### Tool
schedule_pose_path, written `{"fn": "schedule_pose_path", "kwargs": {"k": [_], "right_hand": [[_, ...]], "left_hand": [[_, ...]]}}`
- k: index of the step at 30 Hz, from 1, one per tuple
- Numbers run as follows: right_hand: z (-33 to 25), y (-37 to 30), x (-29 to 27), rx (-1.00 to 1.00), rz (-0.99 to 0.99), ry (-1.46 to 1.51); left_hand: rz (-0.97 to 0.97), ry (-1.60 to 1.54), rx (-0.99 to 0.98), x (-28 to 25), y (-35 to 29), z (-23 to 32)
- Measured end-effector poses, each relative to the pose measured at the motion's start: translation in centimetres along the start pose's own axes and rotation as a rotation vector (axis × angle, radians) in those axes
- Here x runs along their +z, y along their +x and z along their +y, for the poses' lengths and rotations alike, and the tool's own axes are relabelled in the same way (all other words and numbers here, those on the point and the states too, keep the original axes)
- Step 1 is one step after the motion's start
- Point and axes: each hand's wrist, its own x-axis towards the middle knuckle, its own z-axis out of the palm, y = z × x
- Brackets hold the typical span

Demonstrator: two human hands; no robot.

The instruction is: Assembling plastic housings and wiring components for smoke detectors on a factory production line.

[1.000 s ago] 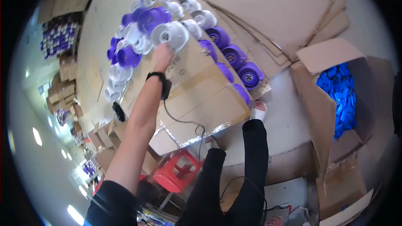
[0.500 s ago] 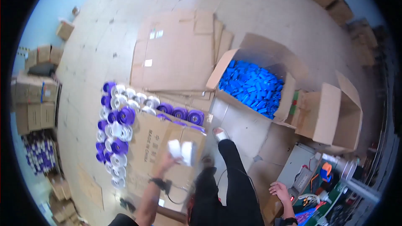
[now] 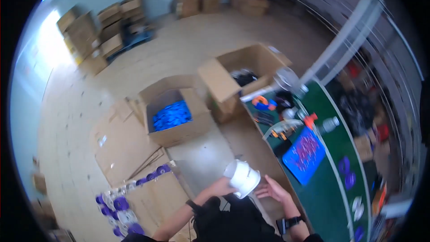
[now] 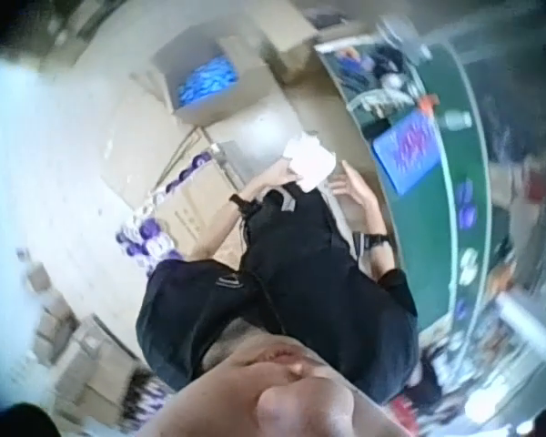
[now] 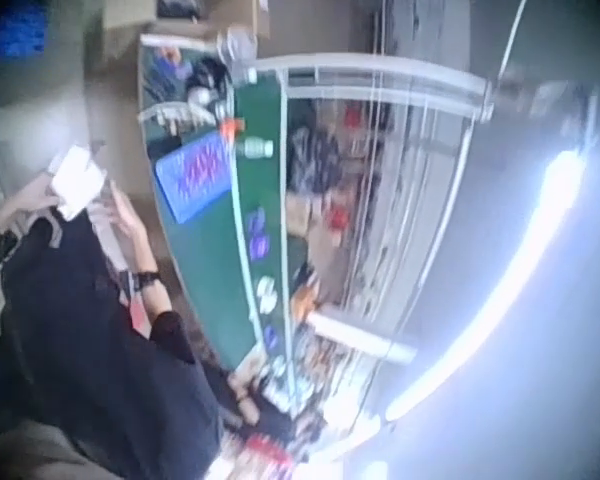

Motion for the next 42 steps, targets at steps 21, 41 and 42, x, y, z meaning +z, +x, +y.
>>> {"fn": "schedule_pose_path", "kwargs": {"k": [21,41,42], "right_hand": [[23.4,-16.0,-40.4,-0.527,0.626,0.906],[20.4,-17.7,-45.6,-0.115,1.233,-0.309],[19.5,-17.9,-44.9,-0.229,1.208,-0.346]], "left_hand": [[-0.784,0.578,0.505,47.9,22.6,1.3],[-0.48,-0.858,-0.514,40.5,34.1,4.5],[-0.556,-0.816,-0.487,40.1,34.3,4.1]]}}
